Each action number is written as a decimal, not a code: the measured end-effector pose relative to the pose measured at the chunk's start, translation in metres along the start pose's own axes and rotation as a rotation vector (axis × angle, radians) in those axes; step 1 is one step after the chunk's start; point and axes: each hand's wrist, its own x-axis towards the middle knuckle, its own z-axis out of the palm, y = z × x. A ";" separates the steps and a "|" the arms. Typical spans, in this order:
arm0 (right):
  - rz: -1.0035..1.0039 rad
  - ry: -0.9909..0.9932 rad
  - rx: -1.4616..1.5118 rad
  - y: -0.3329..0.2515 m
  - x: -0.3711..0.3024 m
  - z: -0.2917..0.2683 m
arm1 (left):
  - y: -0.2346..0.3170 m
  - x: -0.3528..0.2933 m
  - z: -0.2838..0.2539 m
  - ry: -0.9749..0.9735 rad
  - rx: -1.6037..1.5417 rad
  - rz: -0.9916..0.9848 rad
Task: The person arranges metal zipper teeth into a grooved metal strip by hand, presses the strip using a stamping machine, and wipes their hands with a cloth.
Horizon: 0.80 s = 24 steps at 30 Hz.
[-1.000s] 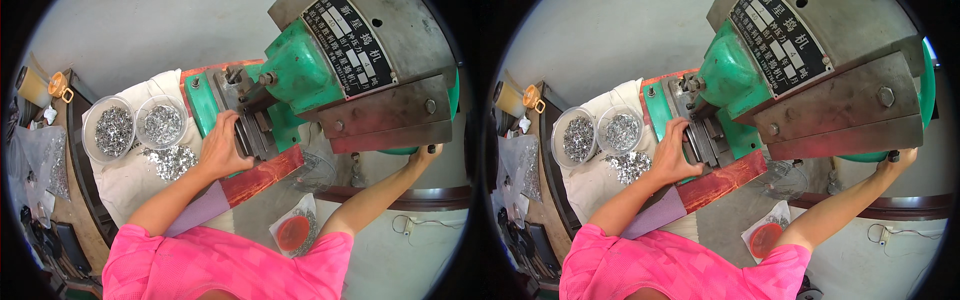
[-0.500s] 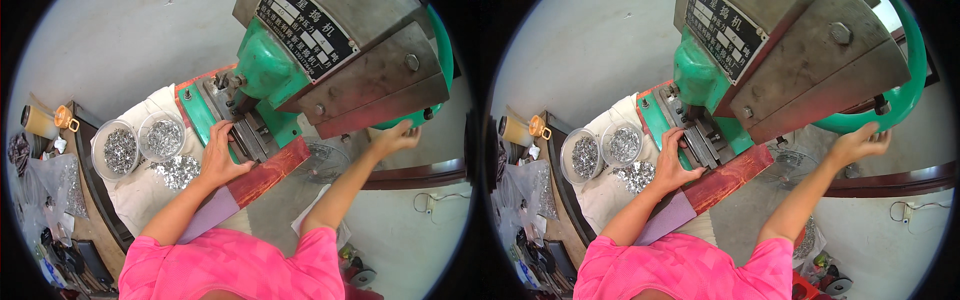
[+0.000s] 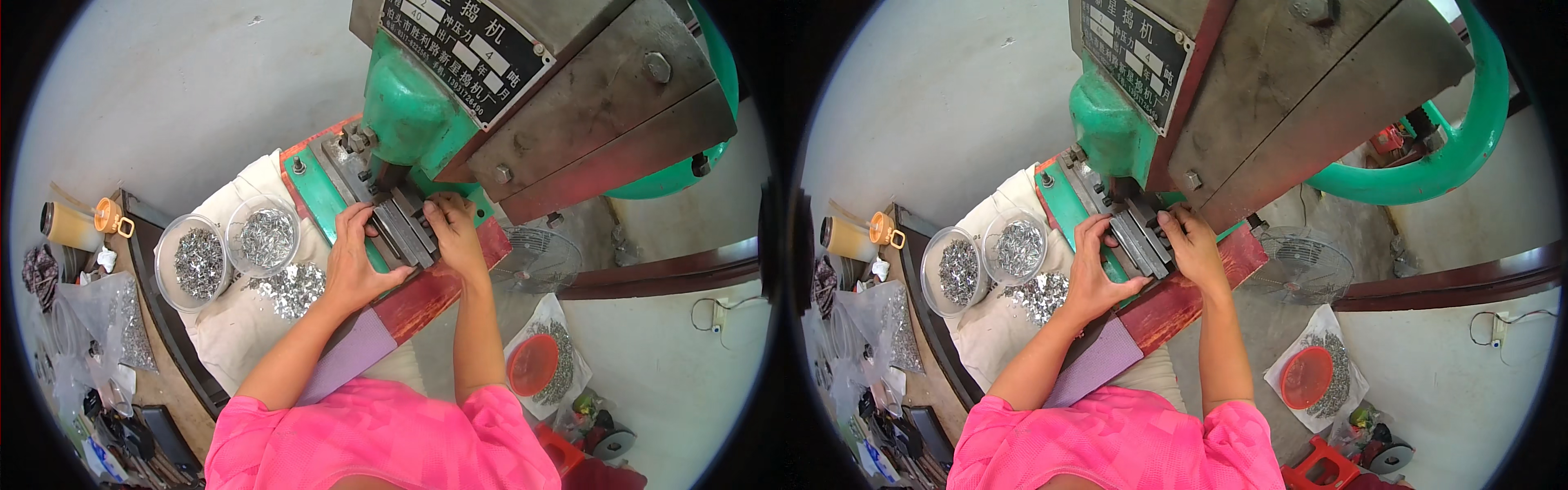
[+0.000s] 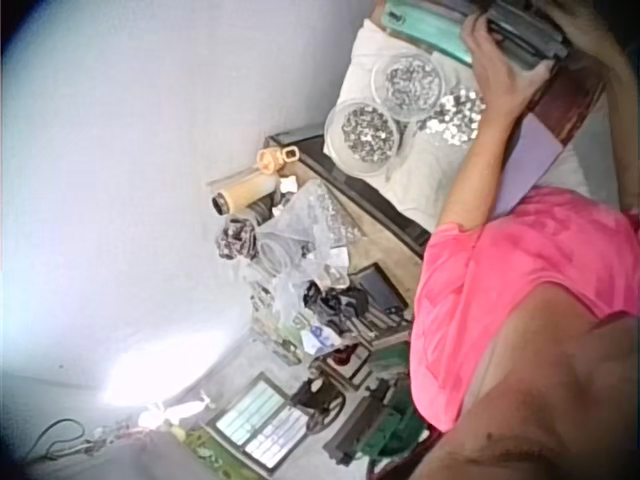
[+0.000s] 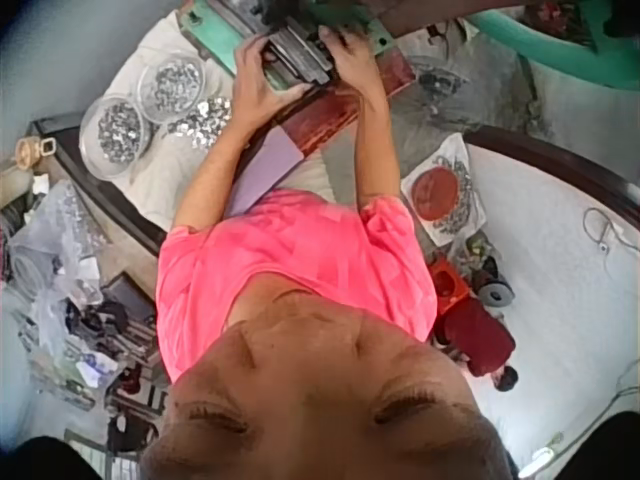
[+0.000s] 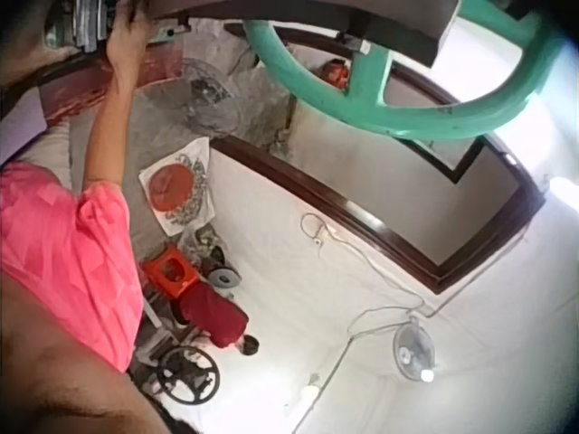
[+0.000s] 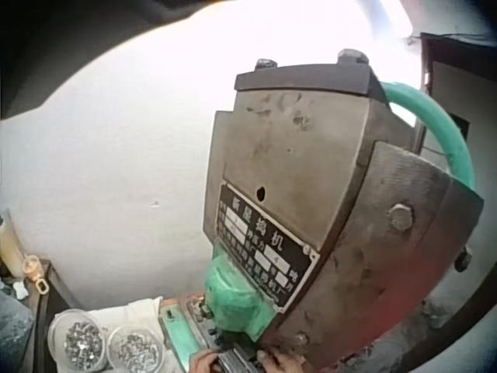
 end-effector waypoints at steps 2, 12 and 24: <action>0.062 -0.147 0.151 0.003 0.003 -0.004 | -0.001 -0.001 0.001 0.004 -0.003 0.001; -0.143 0.373 -0.007 0.009 -0.037 -0.010 | 0.003 -0.005 -0.011 -0.028 -0.128 -0.039; -0.473 0.106 -0.561 -0.021 -0.070 -0.013 | 0.015 -0.085 -0.053 -0.099 -0.158 -0.166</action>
